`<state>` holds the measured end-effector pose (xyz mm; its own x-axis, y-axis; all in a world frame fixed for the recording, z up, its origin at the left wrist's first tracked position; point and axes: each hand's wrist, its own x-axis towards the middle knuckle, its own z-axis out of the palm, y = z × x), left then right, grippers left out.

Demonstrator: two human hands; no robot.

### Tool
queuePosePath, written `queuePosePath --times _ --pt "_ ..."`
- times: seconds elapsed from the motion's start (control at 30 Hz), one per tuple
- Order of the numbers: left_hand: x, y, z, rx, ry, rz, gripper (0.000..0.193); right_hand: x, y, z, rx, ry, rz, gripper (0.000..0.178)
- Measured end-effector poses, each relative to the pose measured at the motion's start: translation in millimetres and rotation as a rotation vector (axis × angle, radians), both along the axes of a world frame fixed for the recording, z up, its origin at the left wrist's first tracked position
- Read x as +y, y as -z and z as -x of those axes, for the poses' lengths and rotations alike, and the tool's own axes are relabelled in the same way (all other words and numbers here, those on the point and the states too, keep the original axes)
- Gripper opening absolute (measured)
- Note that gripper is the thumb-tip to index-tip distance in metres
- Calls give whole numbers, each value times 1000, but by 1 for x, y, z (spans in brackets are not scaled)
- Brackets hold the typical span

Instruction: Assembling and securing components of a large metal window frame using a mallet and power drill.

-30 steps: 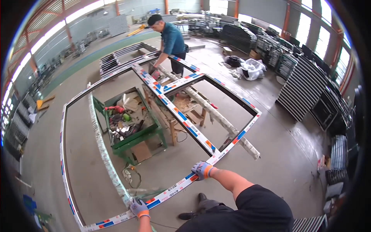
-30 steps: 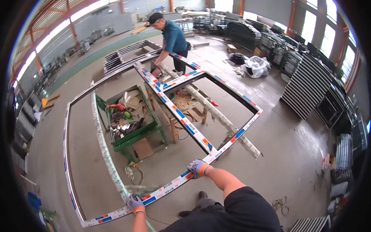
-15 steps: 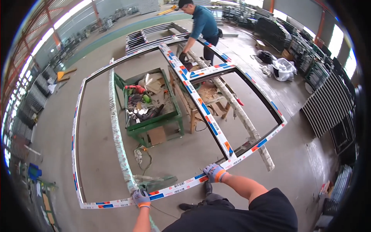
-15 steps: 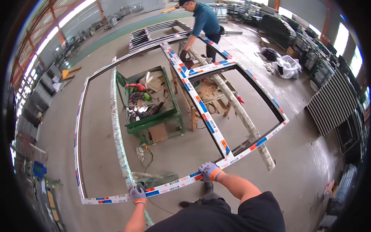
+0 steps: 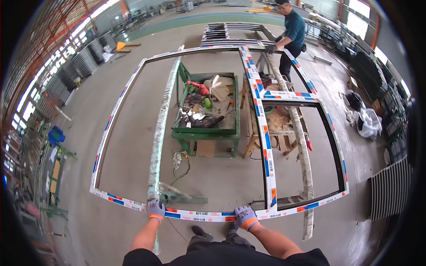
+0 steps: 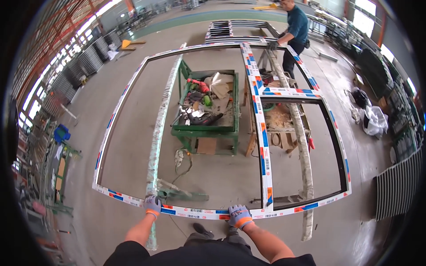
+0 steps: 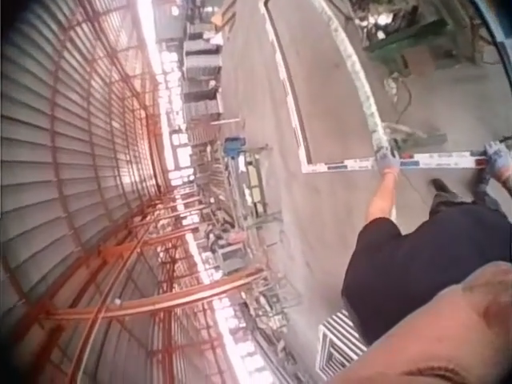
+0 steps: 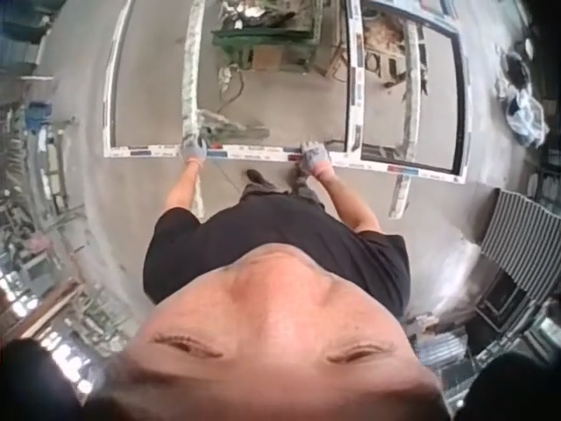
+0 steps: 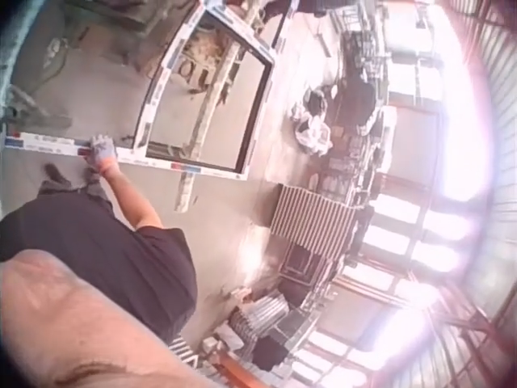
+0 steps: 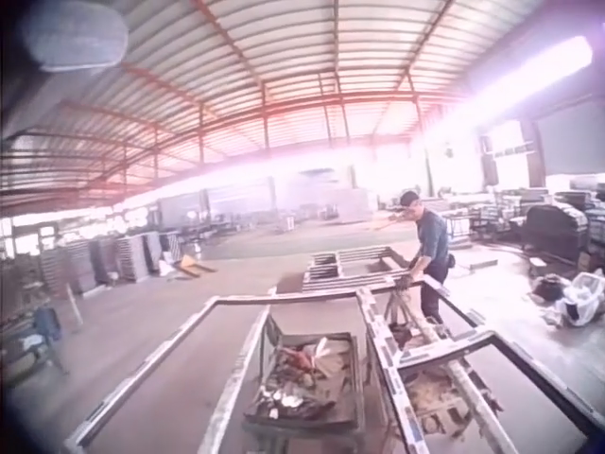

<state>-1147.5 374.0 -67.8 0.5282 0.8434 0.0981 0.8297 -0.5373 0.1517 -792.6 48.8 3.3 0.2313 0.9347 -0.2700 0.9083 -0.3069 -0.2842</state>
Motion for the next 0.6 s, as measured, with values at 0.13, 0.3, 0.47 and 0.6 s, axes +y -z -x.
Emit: queuePosePath --times 0.13,0.3,0.47,0.6 --pt "-1 -8 -14 11 1 19 27 -3 7 -2 -18 -2 16 41" --pt "-8 -10 10 11 -48 2 32 1 29 6 -45 -28 -42 41" --pt "-14 -34 -21 53 25 102 31 -16 35 13 -101 73 -116 43" --pt "-5 -27 -9 21 35 165 30 -9 34 16 -151 67 -73 47"
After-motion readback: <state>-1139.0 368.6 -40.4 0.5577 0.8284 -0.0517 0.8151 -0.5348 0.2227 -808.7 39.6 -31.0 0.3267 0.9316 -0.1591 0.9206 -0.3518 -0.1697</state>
